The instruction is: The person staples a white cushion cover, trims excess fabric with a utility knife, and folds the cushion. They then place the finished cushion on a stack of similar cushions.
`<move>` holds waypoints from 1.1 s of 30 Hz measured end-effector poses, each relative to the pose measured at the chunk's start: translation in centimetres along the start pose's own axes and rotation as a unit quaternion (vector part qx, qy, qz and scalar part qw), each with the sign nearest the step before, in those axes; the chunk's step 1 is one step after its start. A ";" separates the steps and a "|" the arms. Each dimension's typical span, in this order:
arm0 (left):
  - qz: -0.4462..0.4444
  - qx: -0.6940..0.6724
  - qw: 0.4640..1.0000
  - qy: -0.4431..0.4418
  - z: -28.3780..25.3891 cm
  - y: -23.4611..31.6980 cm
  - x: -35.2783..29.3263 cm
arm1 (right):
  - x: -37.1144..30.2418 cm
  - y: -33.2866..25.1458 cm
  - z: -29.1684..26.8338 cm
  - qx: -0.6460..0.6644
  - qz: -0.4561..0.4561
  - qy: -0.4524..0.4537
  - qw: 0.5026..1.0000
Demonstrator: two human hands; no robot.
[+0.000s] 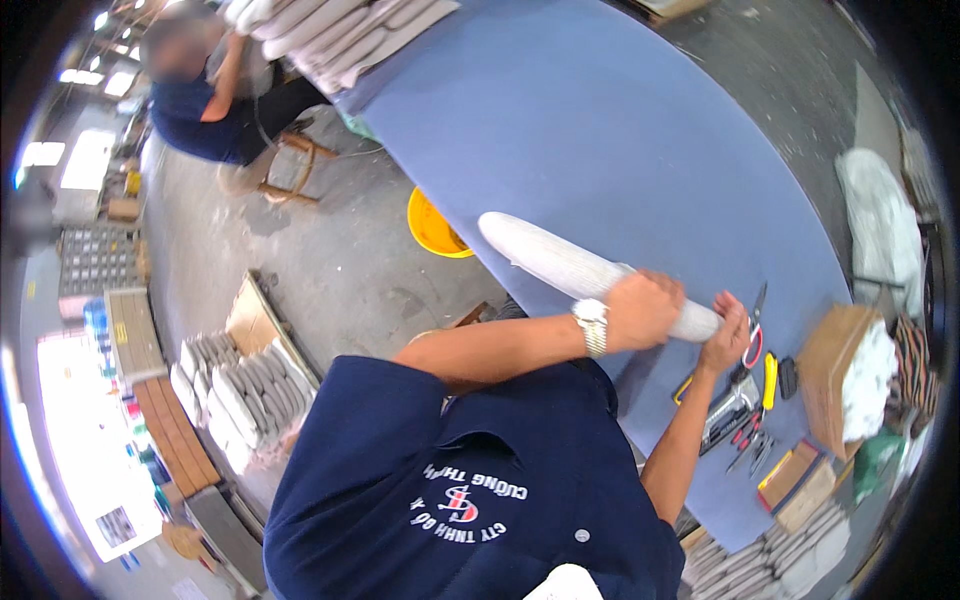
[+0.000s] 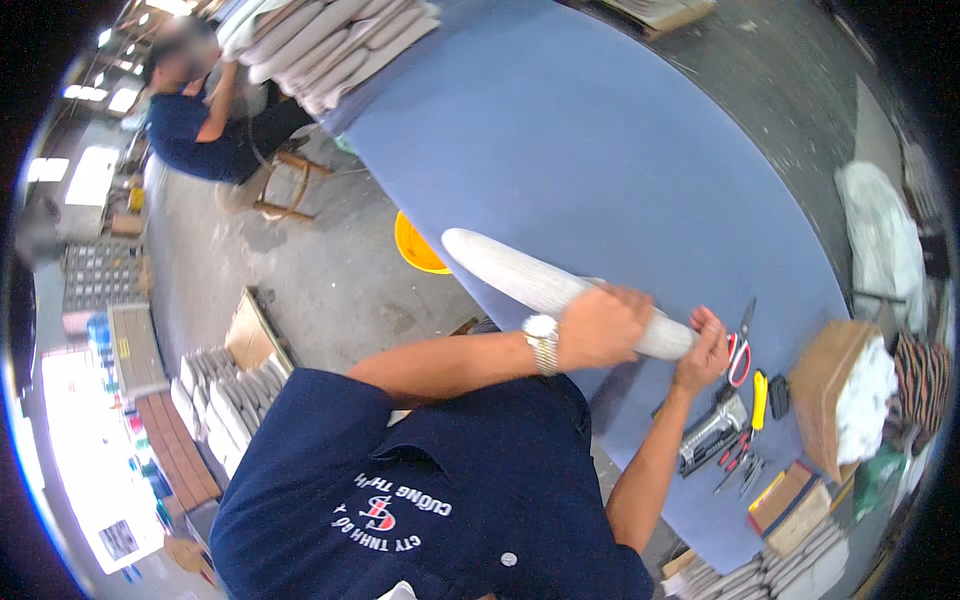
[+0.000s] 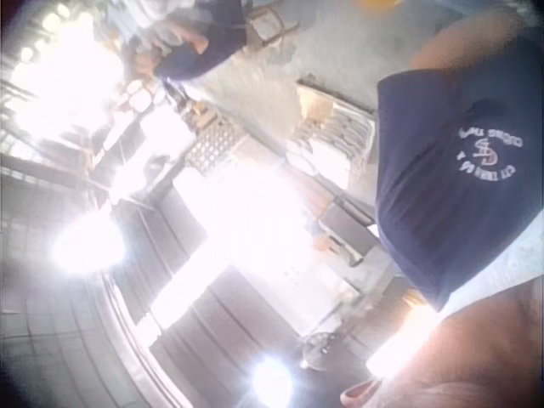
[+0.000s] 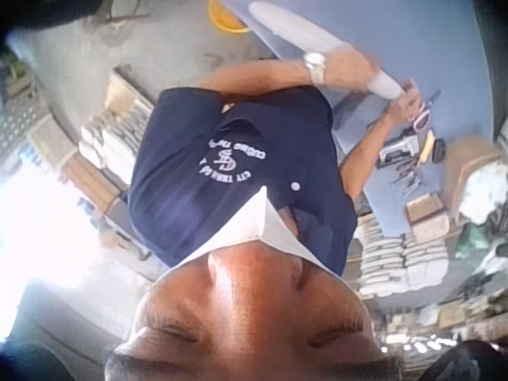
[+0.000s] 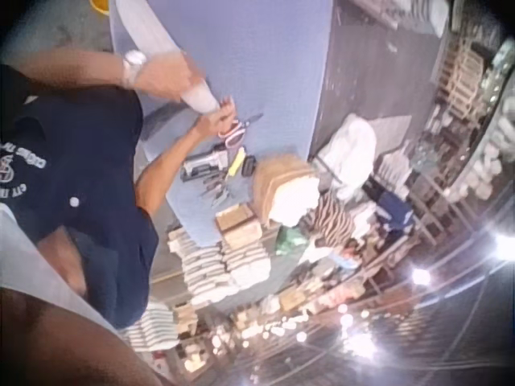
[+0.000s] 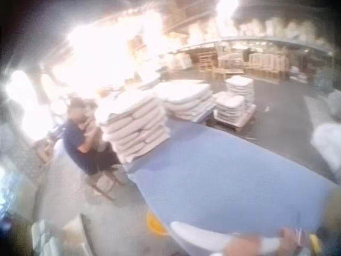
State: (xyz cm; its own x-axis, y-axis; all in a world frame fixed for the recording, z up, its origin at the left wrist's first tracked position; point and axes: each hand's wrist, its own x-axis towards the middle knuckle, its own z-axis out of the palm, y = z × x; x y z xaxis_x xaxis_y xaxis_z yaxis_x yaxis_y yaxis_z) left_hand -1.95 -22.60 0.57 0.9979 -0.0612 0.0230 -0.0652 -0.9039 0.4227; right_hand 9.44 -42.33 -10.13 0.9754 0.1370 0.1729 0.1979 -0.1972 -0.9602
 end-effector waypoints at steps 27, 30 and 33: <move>-0.156 -0.130 0.973 0.108 -4.9 -17.9 -17.1 | -3.1 5.4 -1.5 0.239 0.164 0.053 0.956; -0.204 -0.169 0.961 0.082 -4.5 -18.4 -17.7 | -3.6 5.7 -1.8 0.239 0.204 0.059 0.947; -0.262 -0.209 0.941 0.043 -4.1 -18.8 -18.4 | -3.9 5.5 -1.9 0.252 0.227 0.050 0.939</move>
State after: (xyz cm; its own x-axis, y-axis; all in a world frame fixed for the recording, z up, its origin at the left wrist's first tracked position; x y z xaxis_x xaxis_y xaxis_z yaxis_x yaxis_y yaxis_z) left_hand -19.03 -2.80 -4.09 0.8906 0.3975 -0.2210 0.4250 -0.5542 0.7156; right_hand 6.93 -45.82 -15.63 0.9572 0.0529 -0.2846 -0.2880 0.2745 -0.9174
